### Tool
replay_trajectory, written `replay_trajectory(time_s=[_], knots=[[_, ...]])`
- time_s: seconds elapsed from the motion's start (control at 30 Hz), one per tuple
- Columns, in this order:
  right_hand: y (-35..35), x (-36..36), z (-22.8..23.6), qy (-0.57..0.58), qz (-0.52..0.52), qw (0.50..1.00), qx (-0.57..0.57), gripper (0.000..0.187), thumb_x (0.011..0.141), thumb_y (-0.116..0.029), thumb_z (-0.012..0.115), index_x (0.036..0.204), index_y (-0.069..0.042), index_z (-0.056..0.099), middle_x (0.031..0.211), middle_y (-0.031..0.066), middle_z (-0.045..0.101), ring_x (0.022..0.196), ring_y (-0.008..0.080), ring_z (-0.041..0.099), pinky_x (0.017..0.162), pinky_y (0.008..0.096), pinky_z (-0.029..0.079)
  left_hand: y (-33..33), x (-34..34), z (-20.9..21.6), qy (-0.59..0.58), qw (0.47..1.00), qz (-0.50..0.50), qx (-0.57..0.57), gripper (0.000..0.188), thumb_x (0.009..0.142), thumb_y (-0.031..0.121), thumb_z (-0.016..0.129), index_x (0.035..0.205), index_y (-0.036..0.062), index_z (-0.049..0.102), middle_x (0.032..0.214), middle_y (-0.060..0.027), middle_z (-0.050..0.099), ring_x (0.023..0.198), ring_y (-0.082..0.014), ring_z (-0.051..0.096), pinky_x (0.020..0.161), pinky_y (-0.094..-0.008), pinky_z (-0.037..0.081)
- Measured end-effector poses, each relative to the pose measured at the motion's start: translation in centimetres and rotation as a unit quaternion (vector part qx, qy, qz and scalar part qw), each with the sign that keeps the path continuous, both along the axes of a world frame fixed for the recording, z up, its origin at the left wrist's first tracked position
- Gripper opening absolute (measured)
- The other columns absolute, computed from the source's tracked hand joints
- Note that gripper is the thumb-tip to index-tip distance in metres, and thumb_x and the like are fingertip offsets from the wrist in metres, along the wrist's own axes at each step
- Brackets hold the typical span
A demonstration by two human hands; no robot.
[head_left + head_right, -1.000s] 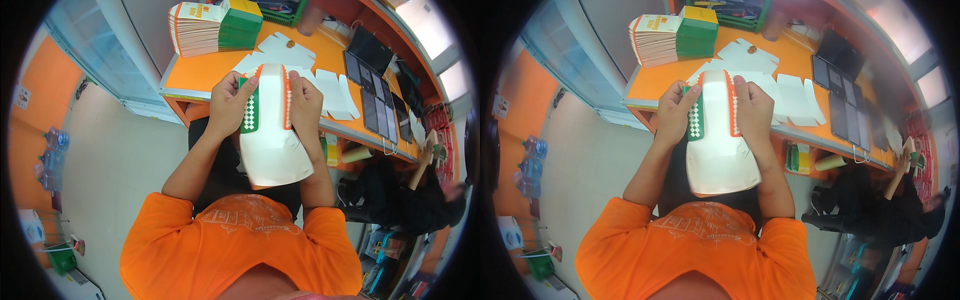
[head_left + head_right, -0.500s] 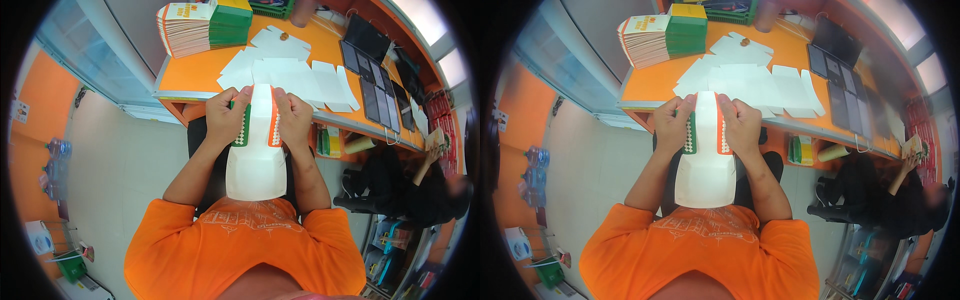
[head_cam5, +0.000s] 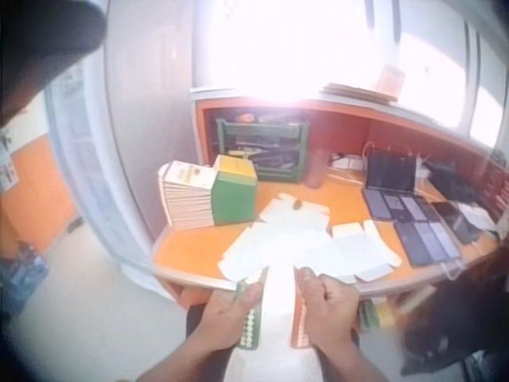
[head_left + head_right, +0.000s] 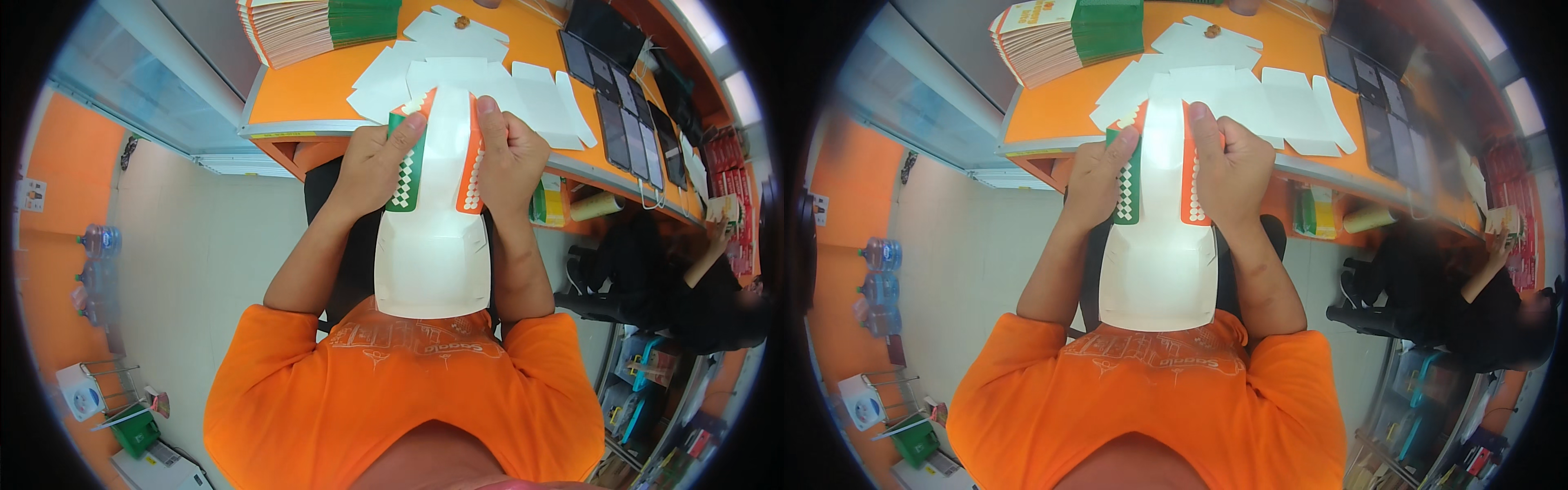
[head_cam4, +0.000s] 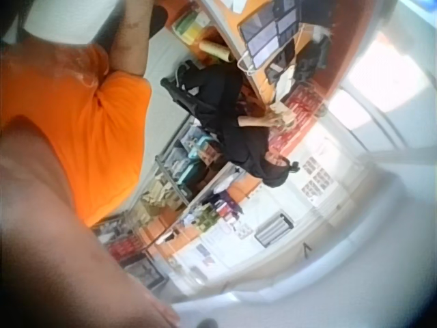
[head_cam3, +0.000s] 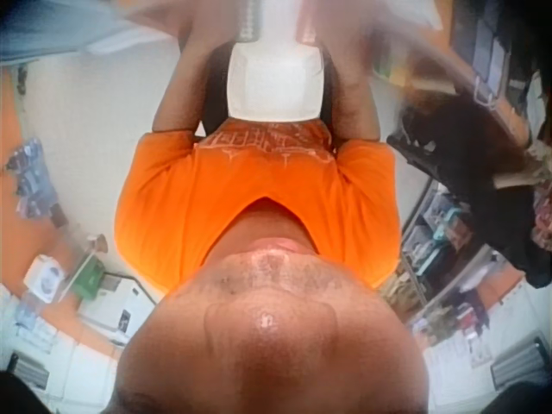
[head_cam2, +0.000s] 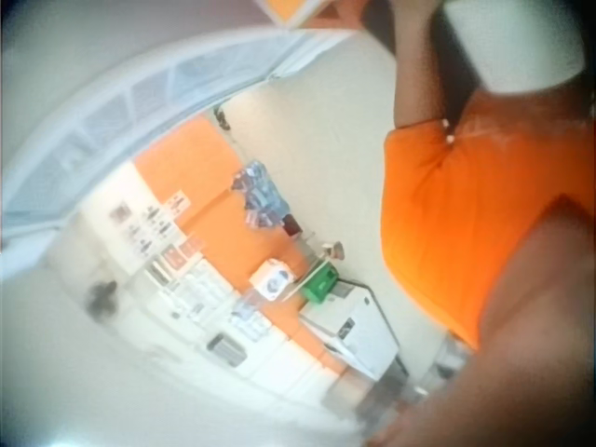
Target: The person assembles small, rectangular paper boxes by folding flat, pre-cut sheets of paper. They fold the sides and flaps of the paper, tucking them together to form the box structure. The person handles the paper sheets one at a time, folding them into shape and placing the finished boxes onto a stack on the table.
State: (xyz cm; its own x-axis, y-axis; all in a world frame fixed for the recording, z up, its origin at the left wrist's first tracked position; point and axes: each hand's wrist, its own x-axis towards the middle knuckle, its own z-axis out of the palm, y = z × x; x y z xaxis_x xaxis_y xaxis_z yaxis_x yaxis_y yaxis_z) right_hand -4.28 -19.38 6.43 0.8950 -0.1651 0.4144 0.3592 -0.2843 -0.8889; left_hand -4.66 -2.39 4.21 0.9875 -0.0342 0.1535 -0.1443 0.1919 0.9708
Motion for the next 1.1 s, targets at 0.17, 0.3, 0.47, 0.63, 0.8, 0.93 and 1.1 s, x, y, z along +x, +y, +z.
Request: replay_trajectory(time_s=[0.17,0.3,0.47,0.63,0.8,0.93,1.1], knots=[[-1.8,-0.2,-1.0,0.163,0.326,0.880,0.304,0.073,0.108,-0.053,0.034,0.147,0.009,0.042,0.147,0.0178,0.051,0.136,0.0229,0.048,0.114,0.0371,0.036,1.8,1.0,2.2,-0.130,0.977,0.151,0.080,0.050,0.108,0.033,0.050,0.074,-0.0007,0.064,0.063,-0.0005,0.061,0.059,-0.0074,0.053,0.055,-0.0293,0.040],[-1.7,-2.7,-2.2,0.280,0.407,0.759,0.424,0.077,0.107,-0.058,0.033,0.156,0.000,0.030,0.157,0.0158,0.040,0.145,0.0270,0.039,0.118,0.0443,0.034,3.3,2.8,2.1,-0.308,0.916,0.249,0.059,0.049,0.109,0.029,0.047,0.074,-0.0018,0.064,0.064,-0.0015,0.062,0.057,-0.0110,0.053,0.054,-0.0292,0.041],[-1.5,-3.2,-4.9,0.280,0.467,0.669,0.506,0.078,0.103,-0.060,0.043,0.157,-0.006,0.029,0.157,0.0142,0.041,0.143,0.0283,0.043,0.116,0.0473,0.039,2.3,2.8,2.2,-0.303,0.914,0.153,-0.221,0.057,0.110,0.042,0.035,0.134,-0.0064,0.053,0.122,-0.0151,0.065,0.112,-0.0208,0.063,0.097,-0.0336,0.049],[-2.0,-0.4,1.8,0.192,0.463,0.863,0.066,0.119,0.074,-0.049,0.087,0.160,0.001,0.023,0.147,0.0160,0.047,0.136,0.0267,0.046,0.112,0.0324,0.033,5.7,5.7,5.0,-0.145,0.932,-0.166,-0.288,0.052,0.108,0.045,0.039,0.132,0.0009,0.053,0.116,-0.0076,0.065,0.108,-0.0143,0.062,0.095,-0.0308,0.048],[0.9,4.9,7.9,-0.133,0.337,0.839,-0.405,0.109,0.072,-0.033,0.088,0.160,-0.009,0.027,0.141,0.0209,0.049,0.133,0.0346,0.047,0.113,0.0399,0.037,9.5,11.4,10.7,-0.174,0.947,-0.260,0.076,0.047,0.100,0.036,0.062,0.131,0.0009,0.064,0.116,-0.0090,0.070,0.104,-0.0165,0.067,0.091,-0.0302,0.052],[0.5,14.2,11.6,-0.216,0.236,0.859,-0.399,0.106,0.072,-0.024,0.087,0.160,-0.013,0.029,0.147,0.0189,0.045,0.137,0.0353,0.043,0.115,0.0416,0.036,11.3,15.6,17.3,-0.249,0.956,-0.045,0.151,0.040,0.104,0.037,0.050,0.124,0.0052,0.064,0.118,-0.0102,0.064,0.099,-0.0204,0.063,0.092,-0.0393,0.049],[3.3,24.3,13.1,-0.087,0.289,0.879,-0.370,0.107,0.070,-0.016,0.085,0.161,-0.020,0.028,0.153,0.0156,0.040,0.143,0.0317,0.038,0.120,0.0372,0.029,17.5,24.1,17.9,-0.004,0.988,0.108,0.111,0.048,0.106,0.038,0.041,0.133,0.0012,0.058,0.124,-0.0201,0.065,0.103,-0.0297,0.066,0.093,-0.0446,0.051]])
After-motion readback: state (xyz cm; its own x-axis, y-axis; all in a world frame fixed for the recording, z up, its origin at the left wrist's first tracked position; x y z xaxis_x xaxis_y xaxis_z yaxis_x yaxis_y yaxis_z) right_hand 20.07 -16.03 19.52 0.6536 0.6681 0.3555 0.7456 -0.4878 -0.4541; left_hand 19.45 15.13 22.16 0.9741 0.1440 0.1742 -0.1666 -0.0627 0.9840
